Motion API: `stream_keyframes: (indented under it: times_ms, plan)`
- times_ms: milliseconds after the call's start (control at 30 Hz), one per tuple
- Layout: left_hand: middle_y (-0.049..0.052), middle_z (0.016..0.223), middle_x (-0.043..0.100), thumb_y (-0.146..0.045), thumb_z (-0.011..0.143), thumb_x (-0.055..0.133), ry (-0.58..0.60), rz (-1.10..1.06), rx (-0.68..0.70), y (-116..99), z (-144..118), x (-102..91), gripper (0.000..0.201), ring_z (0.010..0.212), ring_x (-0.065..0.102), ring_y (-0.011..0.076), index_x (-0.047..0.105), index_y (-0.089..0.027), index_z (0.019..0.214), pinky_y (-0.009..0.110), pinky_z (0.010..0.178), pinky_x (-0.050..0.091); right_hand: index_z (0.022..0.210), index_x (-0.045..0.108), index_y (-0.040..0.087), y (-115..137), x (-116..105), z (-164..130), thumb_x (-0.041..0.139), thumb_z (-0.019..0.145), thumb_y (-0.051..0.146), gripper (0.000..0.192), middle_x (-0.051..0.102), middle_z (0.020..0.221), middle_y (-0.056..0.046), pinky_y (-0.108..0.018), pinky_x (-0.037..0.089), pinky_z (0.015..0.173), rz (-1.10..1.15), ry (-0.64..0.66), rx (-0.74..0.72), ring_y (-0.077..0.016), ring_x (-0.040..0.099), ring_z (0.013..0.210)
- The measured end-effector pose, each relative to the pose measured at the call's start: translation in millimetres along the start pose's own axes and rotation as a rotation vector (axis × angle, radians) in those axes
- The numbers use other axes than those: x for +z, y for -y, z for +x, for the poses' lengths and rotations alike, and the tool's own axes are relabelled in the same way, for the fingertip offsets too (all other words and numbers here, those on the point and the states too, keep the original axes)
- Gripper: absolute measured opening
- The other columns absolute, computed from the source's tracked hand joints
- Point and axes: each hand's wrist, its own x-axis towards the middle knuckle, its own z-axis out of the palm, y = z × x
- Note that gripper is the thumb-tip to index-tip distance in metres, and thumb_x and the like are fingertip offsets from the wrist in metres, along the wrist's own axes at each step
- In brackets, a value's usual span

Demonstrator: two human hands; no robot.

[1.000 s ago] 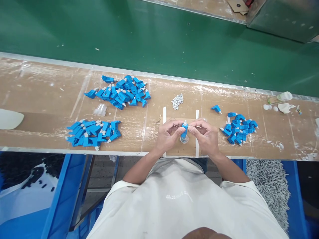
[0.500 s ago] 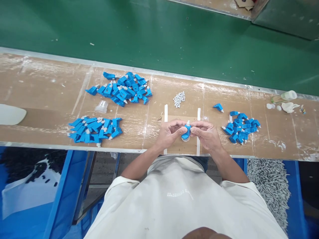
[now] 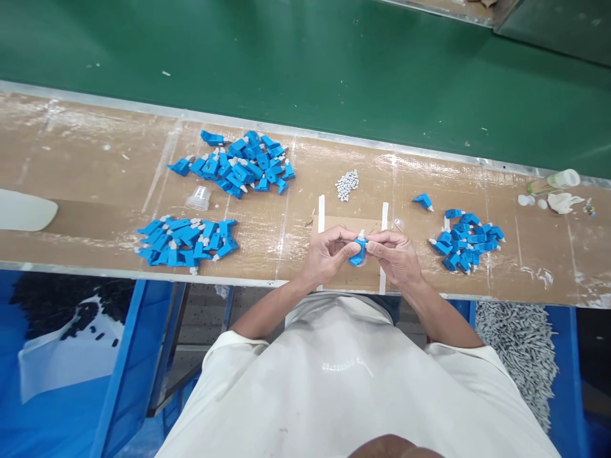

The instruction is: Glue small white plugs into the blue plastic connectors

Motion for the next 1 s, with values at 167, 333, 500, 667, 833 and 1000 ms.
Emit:
stream_keyframes:
  times_ms: [167,333,500,667,833,1000]
  plan:
    - [0.004,0.075,0.07,-0.051,0.069,0.089,-0.039,-0.1,-0.165,6,2,-14.2,0.041,0.066,0.064,0.0119,0.075,-0.016,0.084,0.024,0.062,0.05,0.068,0.079,0.02,7,2,2,0.102,0.041,0.045,0.043,0.074,0.065,-0.001,-0.024,0.058,0.053,-0.057,0.033,0.107,-0.0122,0.067,0.054]
    - [0.006,0.073,0.067,-0.055,0.06,0.092,0.078,-0.34,-0.439,3,1,-21.1,0.049,0.058,0.057,0.0115,0.071,-0.014,0.078,0.026,0.056,0.048,0.089,0.082,0.019,34,1,-6,0.096,0.058,0.049,0.045,0.075,0.067,-0.003,-0.02,0.054,0.048,-0.094,0.115,0.058,-0.0113,0.068,0.053]
    - [0.006,0.071,0.061,-0.05,0.054,0.093,0.144,-0.471,-0.515,-5,0,-18.9,0.047,0.063,0.056,0.0141,0.069,-0.016,0.078,0.027,0.054,0.051,0.086,0.081,0.018,45,1,-11,0.094,0.064,0.047,0.038,0.074,0.068,-0.003,-0.02,0.053,0.045,-0.184,0.091,-0.056,-0.0116,0.066,0.053]
    - [0.005,0.07,0.06,-0.047,0.053,0.092,0.149,-0.466,-0.541,-8,0,-15.9,0.046,0.063,0.057,0.0131,0.07,-0.016,0.08,0.024,0.05,0.051,0.092,0.079,0.017,39,6,-12,0.089,0.071,0.049,0.039,0.071,0.068,-0.002,-0.023,0.053,0.047,-0.226,0.143,-0.087,-0.0117,0.063,0.053]
    - [0.007,0.07,0.064,-0.052,0.057,0.091,0.136,-0.445,-0.537,-9,1,-8.6,0.048,0.063,0.059,0.0148,0.069,-0.015,0.076,0.025,0.051,0.05,0.11,0.077,0.018,31,14,-8,0.087,0.072,0.054,0.053,0.066,0.067,0.001,-0.02,0.049,0.045,-0.192,0.268,-0.042,-0.0099,0.058,0.053]
    - [0.002,0.064,0.06,-0.053,0.064,0.09,0.091,-0.393,-0.493,-14,0,-2.1,0.047,0.055,0.055,0.0097,0.067,-0.013,0.075,0.023,0.051,0.048,0.092,0.079,0.017,31,16,-2,0.089,0.066,0.058,0.05,0.061,0.061,0.002,-0.018,0.038,0.039,-0.142,0.331,0.089,-0.0068,0.049,0.047]
